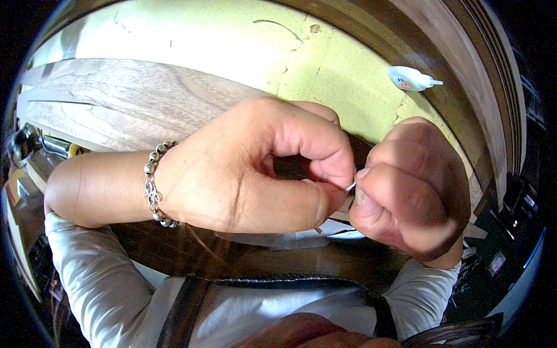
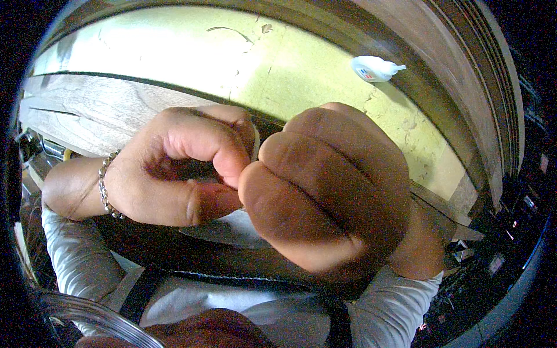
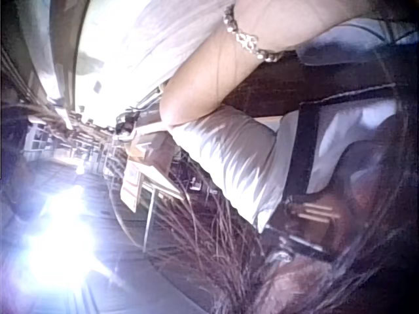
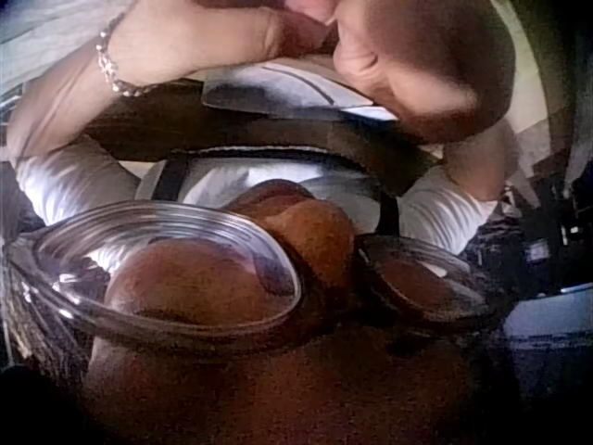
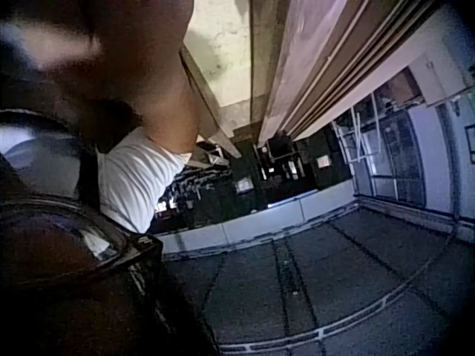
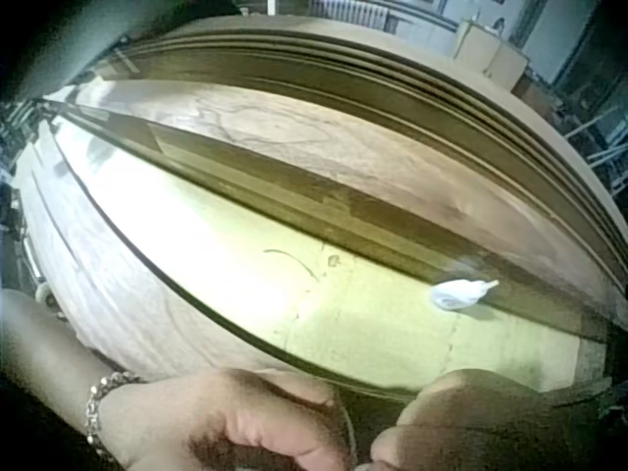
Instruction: The person inserts thin wooden strips into a groove on a curved wooden piece, applies glue from a small bottle, and presses the strips into place. They then wipe the surface with a cloth and use a utility knife to trim excess material along the edge.
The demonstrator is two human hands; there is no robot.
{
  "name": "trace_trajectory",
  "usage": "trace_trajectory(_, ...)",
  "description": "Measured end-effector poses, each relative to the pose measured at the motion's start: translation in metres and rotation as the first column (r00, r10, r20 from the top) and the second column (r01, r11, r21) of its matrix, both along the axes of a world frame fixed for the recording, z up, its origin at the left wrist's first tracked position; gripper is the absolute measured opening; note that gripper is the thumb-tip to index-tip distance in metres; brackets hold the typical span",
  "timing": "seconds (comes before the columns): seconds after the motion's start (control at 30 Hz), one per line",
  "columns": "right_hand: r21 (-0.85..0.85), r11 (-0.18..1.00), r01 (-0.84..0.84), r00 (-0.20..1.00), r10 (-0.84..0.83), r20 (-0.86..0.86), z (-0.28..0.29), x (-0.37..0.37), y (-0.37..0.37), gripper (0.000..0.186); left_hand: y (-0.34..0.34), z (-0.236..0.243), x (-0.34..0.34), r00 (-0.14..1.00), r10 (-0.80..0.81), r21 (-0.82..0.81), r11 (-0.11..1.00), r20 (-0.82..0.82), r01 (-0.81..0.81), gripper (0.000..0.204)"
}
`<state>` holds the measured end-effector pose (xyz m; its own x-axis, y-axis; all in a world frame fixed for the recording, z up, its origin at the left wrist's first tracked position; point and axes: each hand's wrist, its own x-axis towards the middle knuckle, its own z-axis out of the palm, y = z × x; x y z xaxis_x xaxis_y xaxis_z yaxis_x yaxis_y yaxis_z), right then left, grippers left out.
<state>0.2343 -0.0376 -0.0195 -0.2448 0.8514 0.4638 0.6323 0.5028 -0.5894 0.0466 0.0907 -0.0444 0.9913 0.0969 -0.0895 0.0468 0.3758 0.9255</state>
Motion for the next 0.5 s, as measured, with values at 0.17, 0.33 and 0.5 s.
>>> trace_trajectory(0.17, -0.058, 0.998, 0.002, 1.0, -0.002, -0.008, 0.005, 0.003, 0.004, 0.025, -0.001, 0.001, -0.001, 1.0, 0.003, 0.029, 1.0, -0.003, -0.003, 0.004)
trace_trajectory(0.33, -0.176, 0.983, 0.049, 0.994, -0.031, 0.102, 0.02, 0.012, 0.006, 0.018, -0.001, 0.0, 0.0, 0.999, -0.006, 0.07, 0.998, 0.047, 0.003, 0.007)
trace_trajectory(0.5, -0.131, 0.987, 0.087, 0.989, -0.07, 0.132, 0.024, 0.019, 0.006, 0.025, 0.0, -0.002, 0.001, 0.998, -0.005, 0.033, 0.999, 0.056, 0.003, 0.007)
